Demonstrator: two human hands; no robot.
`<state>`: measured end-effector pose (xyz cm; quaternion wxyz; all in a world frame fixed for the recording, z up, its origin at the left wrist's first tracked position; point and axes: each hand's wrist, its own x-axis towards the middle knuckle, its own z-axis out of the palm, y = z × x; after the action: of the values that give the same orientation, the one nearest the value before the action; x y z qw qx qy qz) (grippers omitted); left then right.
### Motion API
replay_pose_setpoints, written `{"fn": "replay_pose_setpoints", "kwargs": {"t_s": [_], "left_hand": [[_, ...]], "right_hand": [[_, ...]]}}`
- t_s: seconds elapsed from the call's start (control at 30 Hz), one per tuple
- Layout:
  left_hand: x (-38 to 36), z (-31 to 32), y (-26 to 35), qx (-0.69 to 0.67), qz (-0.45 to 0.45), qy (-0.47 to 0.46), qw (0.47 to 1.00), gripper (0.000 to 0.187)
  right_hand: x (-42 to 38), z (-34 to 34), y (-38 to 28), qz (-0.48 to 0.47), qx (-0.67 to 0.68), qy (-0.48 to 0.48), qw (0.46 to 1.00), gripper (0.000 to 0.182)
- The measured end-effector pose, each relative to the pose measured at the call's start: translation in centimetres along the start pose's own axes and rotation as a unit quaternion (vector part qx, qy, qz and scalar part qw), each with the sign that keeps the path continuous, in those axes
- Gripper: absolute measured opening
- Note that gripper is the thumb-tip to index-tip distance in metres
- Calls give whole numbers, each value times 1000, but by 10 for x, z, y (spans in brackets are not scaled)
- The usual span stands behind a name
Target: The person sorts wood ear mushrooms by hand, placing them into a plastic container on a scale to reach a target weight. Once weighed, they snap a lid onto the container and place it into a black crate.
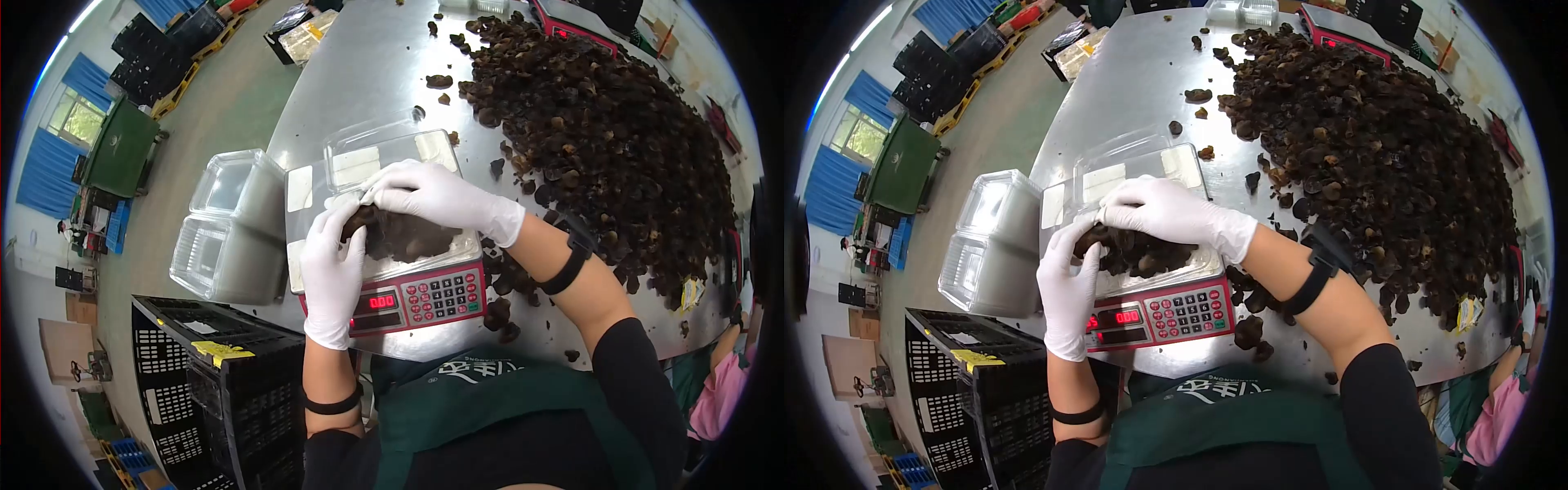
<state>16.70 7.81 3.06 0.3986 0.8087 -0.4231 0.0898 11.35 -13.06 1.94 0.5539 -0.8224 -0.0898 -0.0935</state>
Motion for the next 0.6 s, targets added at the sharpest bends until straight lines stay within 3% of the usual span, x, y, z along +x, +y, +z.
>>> {"fn": "replay_pose_setpoints", "kwargs": {"t_s": [0.03, 0.07, 0.13, 0.2, 0.27, 0.3, 0.43, 0.6], "left_hand": [[-4, -1, 0, 7, -1, 17, 1000, 37], [-7, -2, -2, 6, -5, 17, 1000, 37], [-14, -2, -6, -37, -37, 76, 996, 40], [-17, -4, -11, -32, -46, 94, 994, 40], [-21, -7, -11, -62, -46, 129, 989, 37], [-23, -9, -6, -65, -68, 130, 987, 33], [-34, -22, 17, -51, -53, 80, 994, 29], [-53, -1, 49, -141, -15, 25, 990, 51]], "right_hand": [[-1, -5, -10, 27, 57, -5, 998, 30], [-8, -14, -26, 117, 111, -10, 987, 34], [-11, -22, -19, 61, 147, 26, 987, 38], [-22, -36, -23, 89, 151, 47, 983, 38], [-34, -44, -26, 21, 54, 86, 995, 39], [-40, -42, -35, 99, 46, 119, 987, 30], [-78, -22, -38, 37, -46, 187, 981, 25], [-114, 15, -59, -47, -108, 174, 978, 36]]}}
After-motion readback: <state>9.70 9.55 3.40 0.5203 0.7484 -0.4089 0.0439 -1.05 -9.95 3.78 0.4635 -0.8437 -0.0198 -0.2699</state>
